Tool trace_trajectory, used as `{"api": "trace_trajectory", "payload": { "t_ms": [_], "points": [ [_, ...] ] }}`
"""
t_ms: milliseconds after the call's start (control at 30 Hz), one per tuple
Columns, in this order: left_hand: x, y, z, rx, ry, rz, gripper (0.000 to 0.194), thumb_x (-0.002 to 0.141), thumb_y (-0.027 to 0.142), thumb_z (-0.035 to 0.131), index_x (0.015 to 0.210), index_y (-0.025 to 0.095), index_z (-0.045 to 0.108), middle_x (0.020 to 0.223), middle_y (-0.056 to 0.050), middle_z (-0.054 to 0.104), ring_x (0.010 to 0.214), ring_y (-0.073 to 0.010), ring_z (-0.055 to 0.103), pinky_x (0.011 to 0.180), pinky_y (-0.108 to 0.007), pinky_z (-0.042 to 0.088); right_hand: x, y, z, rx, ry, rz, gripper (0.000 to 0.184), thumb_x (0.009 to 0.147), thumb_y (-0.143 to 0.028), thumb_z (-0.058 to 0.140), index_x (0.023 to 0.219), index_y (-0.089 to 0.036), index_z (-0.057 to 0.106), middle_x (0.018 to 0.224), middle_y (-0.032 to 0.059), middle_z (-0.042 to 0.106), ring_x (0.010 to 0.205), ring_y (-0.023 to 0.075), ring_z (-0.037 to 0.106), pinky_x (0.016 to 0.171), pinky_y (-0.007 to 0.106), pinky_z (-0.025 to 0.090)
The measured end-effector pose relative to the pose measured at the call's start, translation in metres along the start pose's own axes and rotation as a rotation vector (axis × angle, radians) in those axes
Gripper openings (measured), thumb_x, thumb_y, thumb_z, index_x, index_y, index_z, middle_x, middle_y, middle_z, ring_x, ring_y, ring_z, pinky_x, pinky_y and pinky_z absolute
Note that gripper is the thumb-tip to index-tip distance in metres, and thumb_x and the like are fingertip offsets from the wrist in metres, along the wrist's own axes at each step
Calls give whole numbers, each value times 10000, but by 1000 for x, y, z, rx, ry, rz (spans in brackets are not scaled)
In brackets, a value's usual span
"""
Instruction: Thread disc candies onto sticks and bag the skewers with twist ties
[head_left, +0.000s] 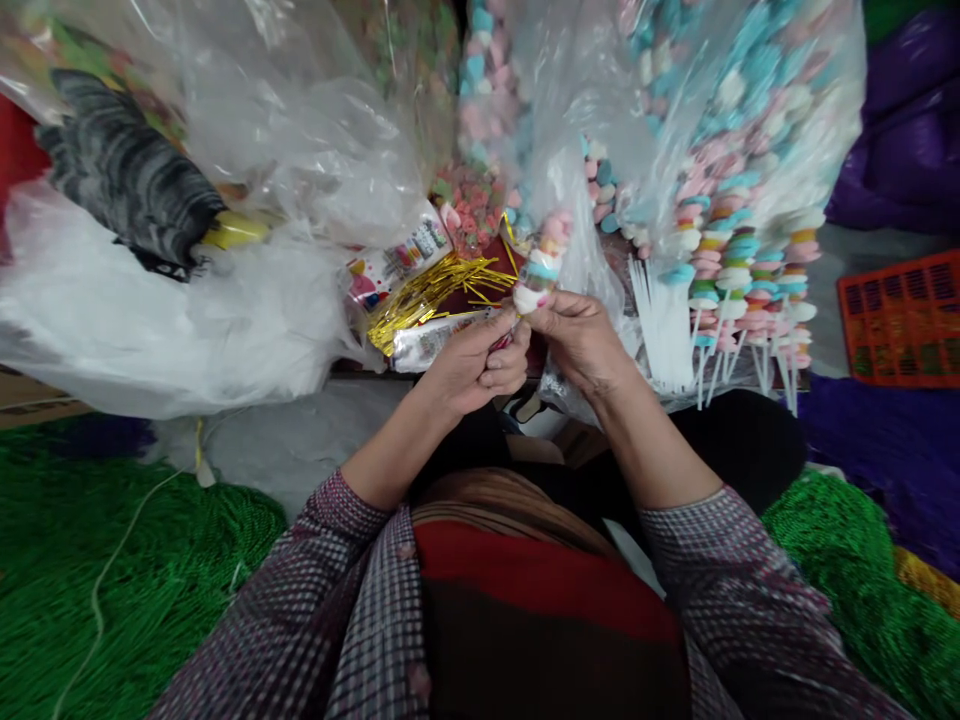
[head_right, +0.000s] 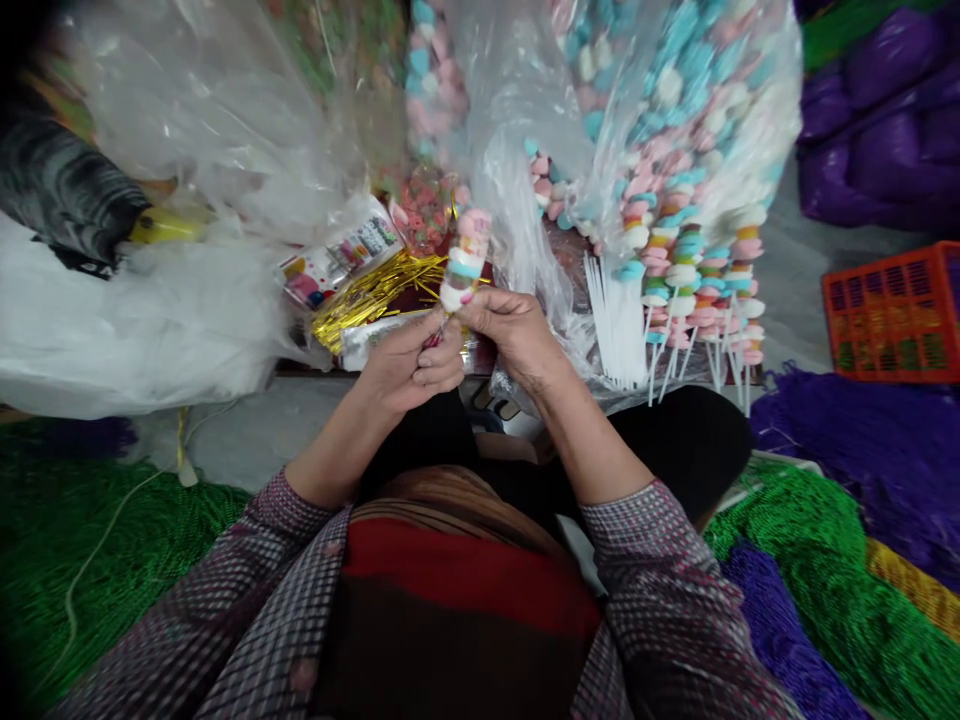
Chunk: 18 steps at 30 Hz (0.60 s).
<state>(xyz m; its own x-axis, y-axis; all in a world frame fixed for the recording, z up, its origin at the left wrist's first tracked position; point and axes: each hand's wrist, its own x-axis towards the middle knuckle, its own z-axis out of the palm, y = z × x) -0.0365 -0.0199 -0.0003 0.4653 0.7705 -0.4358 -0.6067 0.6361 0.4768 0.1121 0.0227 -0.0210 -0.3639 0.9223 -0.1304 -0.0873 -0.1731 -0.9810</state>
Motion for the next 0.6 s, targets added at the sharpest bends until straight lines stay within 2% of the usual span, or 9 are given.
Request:
{"api": "trace_trajectory", "payload": {
  "t_ms": [67,133,267,333,467,533,600],
  "points": [
    [4,-3,2,23,56,107,457,1068,473,502,719,180,538,461,121,303,319,-23,221,378,-149,250,1,6,6,-69,122,-80,418,773,-592,838,671,-216,686,689,-17,692,686,140,654,812,333,580],
    [9,-7,1,92,150,218,438,1039,514,553,745,191,522,485,122,317,347,-25,238,394,-155,246,2,9,9,-214,196,-194,395,854,-569,774,690,-221,685,711,-7,702,707,149,660,820,348,577],
    [26,-14,-9,356,370,470,442,1014,551,579,745,213,486,541,104,321,419,-47,280,452,-197,270,3,9,6,-570,249,-521,314,939,-491,709,734,-253,708,771,14,740,817,199,703,990,457,542],
    [33,-16,-16,575,460,604,449,1017,565,565,743,217,492,577,81,375,482,-68,362,523,-221,325,3,8,3,-652,250,-614,311,964,-474,680,740,-260,705,774,15,742,823,206,709,1024,481,522],
    [34,-15,-25,994,543,792,469,1034,603,495,760,223,523,654,35,517,613,-114,502,631,-259,375,2,7,1,-642,225,-564,255,979,-430,657,813,-245,712,839,21,751,834,187,706,880,391,566],
    [30,-15,-27,1071,521,802,491,1030,643,463,776,229,537,653,31,528,614,-120,525,634,-261,386,1,4,2,-614,217,-497,207,971,-392,658,856,-231,718,857,19,751,824,171,697,820,344,568],
    [27,-16,-27,1049,455,758,519,1022,677,443,779,230,545,629,35,517,598,-120,540,636,-255,415,-2,-2,4,-607,217,-454,164,960,-328,647,863,-216,717,844,12,747,798,154,689,791,314,563]
  ]
}}
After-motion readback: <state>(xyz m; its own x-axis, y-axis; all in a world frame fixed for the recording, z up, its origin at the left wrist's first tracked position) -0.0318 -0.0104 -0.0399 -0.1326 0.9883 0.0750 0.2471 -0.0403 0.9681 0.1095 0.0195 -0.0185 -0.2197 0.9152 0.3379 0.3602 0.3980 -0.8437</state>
